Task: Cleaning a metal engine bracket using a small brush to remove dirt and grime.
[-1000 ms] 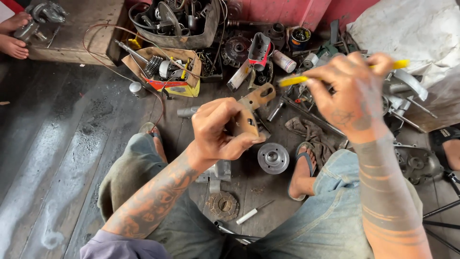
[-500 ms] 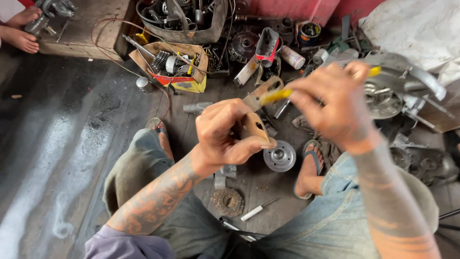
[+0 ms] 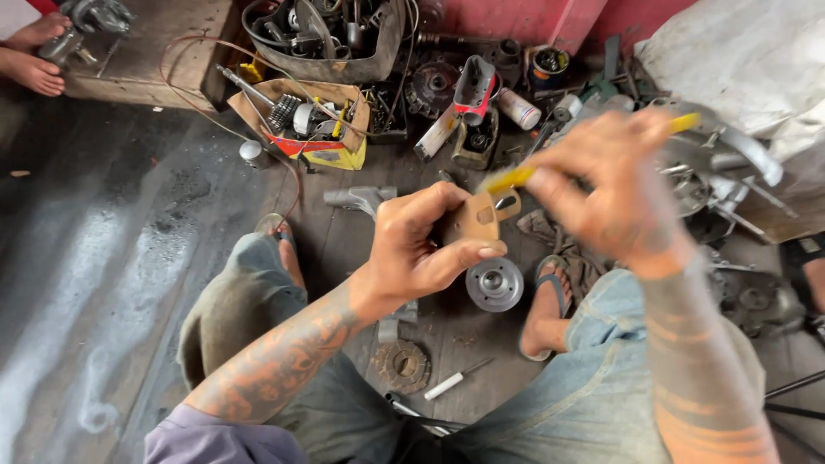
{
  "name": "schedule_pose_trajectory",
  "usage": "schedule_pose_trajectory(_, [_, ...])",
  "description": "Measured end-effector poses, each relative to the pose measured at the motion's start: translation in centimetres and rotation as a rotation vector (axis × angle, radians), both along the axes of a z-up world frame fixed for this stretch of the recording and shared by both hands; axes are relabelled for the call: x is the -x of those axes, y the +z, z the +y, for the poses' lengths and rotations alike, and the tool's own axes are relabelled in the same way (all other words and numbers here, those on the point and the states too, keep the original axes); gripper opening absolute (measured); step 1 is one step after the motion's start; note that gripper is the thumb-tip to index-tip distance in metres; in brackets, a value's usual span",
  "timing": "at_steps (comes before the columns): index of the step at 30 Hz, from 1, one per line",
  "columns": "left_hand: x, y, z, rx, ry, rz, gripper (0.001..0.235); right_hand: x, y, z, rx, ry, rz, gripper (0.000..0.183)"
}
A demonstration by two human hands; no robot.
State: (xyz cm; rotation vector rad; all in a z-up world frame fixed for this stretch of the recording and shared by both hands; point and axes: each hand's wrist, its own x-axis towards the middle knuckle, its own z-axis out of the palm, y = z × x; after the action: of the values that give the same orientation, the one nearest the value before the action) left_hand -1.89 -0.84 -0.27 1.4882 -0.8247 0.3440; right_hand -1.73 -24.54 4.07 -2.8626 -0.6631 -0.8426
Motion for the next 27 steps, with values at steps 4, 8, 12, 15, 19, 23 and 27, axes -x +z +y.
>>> schedule_pose_trajectory(4, [-0.2,-0.1,0.0,0.031,-0.052,0.094,0.028,-0.2,-0.7,0.7,-0.059,0.201,0.218,0.009])
schedule_pose_trajectory(8, [0.0,1.2,0.6,0.091,-0.120,0.160,0.022,-0.6,-0.6,-1.0,-0.075,0.034,0.201,0.014])
schedule_pose_trajectory(12, [-0.8,0.8,0.5,0.076,-0.115,0.118,0.028,0.1,-0.3,2.2,-0.367,0.387,0.524,0.016])
schedule_pose_trajectory(15, [-1.5,0.2,0.4,0.236,-0.161,0.076,0.040,-1.0,-1.4,0.1,-0.172,0.184,0.264,0.012])
schedule_pose_trajectory(19, [-1.5,0.4,0.6,0.241,-0.215,0.124,0.050,0.1,-0.6,2.3,-0.300,0.316,0.392,0.015])
schedule_pose_trajectory(23, [-1.8,-0.5,0.2,0.270,-0.233,0.206,0.039,-1.6,-1.1,0.1,-0.037,0.128,0.240,0.010])
schedule_pose_trajectory(27, [-2.0,0.1,1.1,0.266,-0.252,0.196,0.047,0.5,0.4,1.5,-0.379,0.269,0.453,0.016])
